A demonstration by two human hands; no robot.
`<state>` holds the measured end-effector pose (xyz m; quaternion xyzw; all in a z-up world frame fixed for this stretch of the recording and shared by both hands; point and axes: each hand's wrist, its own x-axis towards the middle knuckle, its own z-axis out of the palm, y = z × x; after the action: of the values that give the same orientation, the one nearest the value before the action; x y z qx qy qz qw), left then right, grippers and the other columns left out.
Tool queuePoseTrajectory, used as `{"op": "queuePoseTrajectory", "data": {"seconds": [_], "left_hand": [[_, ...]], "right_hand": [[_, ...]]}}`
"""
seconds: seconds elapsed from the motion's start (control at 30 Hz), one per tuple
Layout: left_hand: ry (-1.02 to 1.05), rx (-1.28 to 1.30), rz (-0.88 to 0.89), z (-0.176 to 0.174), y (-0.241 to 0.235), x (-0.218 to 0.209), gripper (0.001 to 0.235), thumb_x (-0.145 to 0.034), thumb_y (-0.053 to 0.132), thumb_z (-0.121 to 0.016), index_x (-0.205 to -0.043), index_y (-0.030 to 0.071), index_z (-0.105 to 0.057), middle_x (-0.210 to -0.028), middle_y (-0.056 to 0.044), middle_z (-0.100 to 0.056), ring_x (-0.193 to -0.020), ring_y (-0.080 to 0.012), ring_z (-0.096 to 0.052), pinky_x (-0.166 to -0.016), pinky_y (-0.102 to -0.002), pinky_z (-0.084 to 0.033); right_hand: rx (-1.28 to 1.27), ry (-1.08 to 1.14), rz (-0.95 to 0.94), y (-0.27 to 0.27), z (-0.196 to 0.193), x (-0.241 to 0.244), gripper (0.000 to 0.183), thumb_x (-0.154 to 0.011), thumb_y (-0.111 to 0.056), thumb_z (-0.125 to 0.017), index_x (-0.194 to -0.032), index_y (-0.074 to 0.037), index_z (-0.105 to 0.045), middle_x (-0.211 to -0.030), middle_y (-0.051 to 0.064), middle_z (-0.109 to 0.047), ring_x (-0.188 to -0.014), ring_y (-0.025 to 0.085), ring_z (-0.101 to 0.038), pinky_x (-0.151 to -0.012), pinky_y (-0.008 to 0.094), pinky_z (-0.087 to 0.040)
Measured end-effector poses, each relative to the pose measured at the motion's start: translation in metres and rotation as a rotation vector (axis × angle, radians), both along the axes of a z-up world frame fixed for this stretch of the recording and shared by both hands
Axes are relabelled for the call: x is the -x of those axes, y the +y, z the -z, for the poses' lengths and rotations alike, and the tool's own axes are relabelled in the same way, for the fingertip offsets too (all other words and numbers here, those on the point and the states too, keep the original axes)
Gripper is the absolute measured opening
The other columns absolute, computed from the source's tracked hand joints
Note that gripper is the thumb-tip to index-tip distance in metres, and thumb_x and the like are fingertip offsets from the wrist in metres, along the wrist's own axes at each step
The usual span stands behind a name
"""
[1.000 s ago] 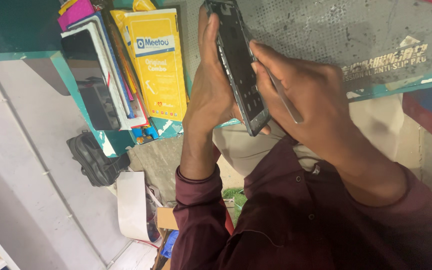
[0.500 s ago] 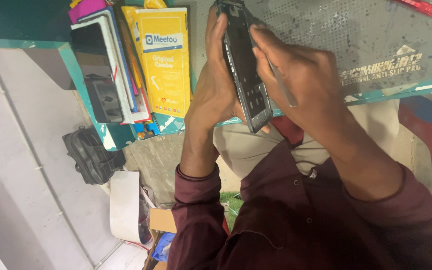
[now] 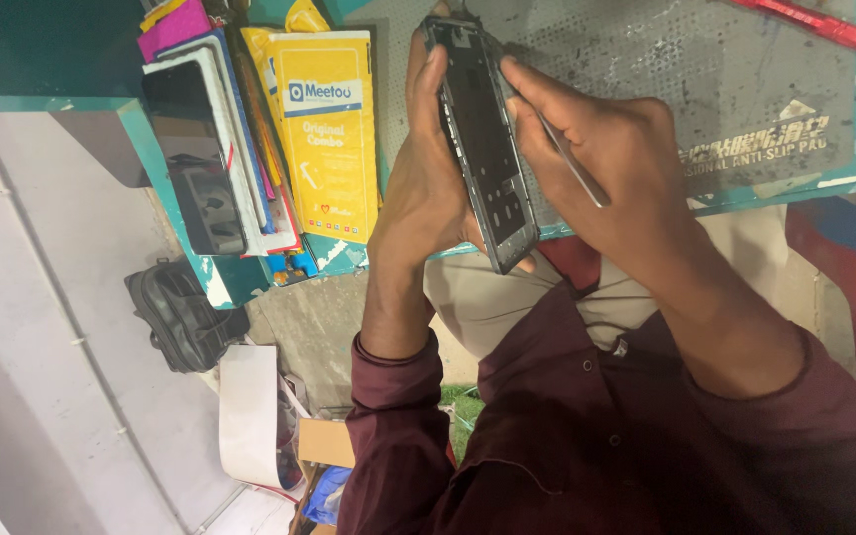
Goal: The person cleans the inside of a disassembled smartphone frame using a metal tool to scrape residue and a bottle of cleaning fluid to apply solvent. The person repeatedly scrapes and applies fluid to different areas of the frame.
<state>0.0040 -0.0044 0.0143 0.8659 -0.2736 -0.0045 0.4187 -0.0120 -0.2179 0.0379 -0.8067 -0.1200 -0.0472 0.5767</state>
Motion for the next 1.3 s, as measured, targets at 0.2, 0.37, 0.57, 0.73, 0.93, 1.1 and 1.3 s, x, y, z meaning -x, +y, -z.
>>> {"op": "queuePoseTrajectory", "data": {"seconds": [0.2, 0.37, 0.57, 0.73, 0.93, 1.1, 1.3], "left_hand": [[0.108, -0.099, -0.055, 0.006, 0.005, 0.003, 0.12, -0.088, 0.018, -0.096, -0.162, 0.007, -0.002, -0.171, -0.023, -0.011, -0.152, -0.0359, -0.038, -0.128, -0.035, -0.045], [0.11, -0.034, -0.035, 0.011, 0.008, 0.003, 0.126, -0.08, 0.022, -0.099, -0.162, 0.006, -0.004, -0.17, -0.024, -0.01, -0.153, -0.039, -0.038, -0.126, -0.038, -0.043], [0.112, -0.013, -0.031, 0.004, 0.004, 0.001, 0.142, -0.06, 0.03, -0.104, -0.16, 0.006, -0.006, -0.166, -0.024, -0.01, -0.152, -0.0415, -0.034, -0.127, -0.04, -0.04], [0.12, -0.064, -0.038, 0.0, 0.004, 0.001, 0.156, -0.055, 0.038, -0.113, -0.163, 0.009, -0.003, -0.169, -0.022, -0.009, -0.156, -0.039, -0.033, -0.13, -0.037, -0.04], [0.074, -0.002, -0.017, 0.004, 0.005, 0.001, 0.16, -0.045, 0.038, -0.111, -0.159, 0.011, -0.002, -0.167, -0.025, -0.004, -0.157, -0.045, -0.024, -0.132, -0.044, -0.034], [0.186, -0.013, -0.059, 0.008, 0.008, 0.005, 0.147, -0.067, 0.032, -0.11, -0.163, 0.013, -0.001, -0.172, -0.025, -0.001, -0.157, -0.037, -0.027, -0.129, -0.036, -0.037], [0.154, 0.004, -0.037, 0.007, 0.009, 0.005, 0.153, -0.057, 0.039, -0.111, -0.164, 0.013, -0.004, -0.168, -0.027, -0.003, -0.158, -0.0402, -0.022, -0.132, -0.04, -0.029]], "right_hand": [[0.064, -0.04, 0.048, 0.002, -0.005, 0.008, 0.028, -0.109, -0.008, -0.07, -0.135, 0.001, -0.07, -0.062, 0.008, -0.059, -0.051, 0.009, -0.055, -0.051, 0.029, -0.041], [0.035, -0.028, 0.038, 0.002, -0.009, 0.0, 0.022, -0.113, -0.008, -0.071, -0.132, 0.001, -0.071, -0.062, 0.006, -0.06, -0.052, 0.005, -0.056, -0.052, 0.026, -0.041], [0.011, 0.033, 0.029, -0.003, -0.002, -0.005, 0.024, -0.109, -0.007, -0.07, -0.131, 0.0, -0.071, -0.059, 0.005, -0.057, -0.05, 0.006, -0.05, -0.048, 0.026, -0.038], [0.039, 0.009, -0.02, -0.008, -0.007, 0.027, 0.026, -0.109, -0.008, -0.07, -0.134, -0.003, -0.069, -0.062, 0.002, -0.059, -0.053, 0.005, -0.053, -0.05, 0.025, -0.04], [0.068, -0.045, -0.018, -0.005, 0.003, 0.022, 0.029, -0.11, -0.008, -0.069, -0.138, -0.001, -0.066, -0.068, 0.004, -0.061, -0.055, 0.008, -0.054, -0.052, 0.027, -0.042], [0.046, 0.074, -0.05, -0.014, 0.011, 0.023, 0.029, -0.108, -0.008, -0.07, -0.136, -0.004, -0.067, -0.06, 0.001, -0.059, -0.048, 0.006, -0.053, -0.047, 0.028, -0.04], [0.024, 0.029, -0.059, -0.018, -0.004, 0.032, 0.03, -0.105, -0.009, -0.07, -0.134, -0.003, -0.067, -0.063, 0.001, -0.059, -0.052, 0.005, -0.053, -0.05, 0.027, -0.041]]}}
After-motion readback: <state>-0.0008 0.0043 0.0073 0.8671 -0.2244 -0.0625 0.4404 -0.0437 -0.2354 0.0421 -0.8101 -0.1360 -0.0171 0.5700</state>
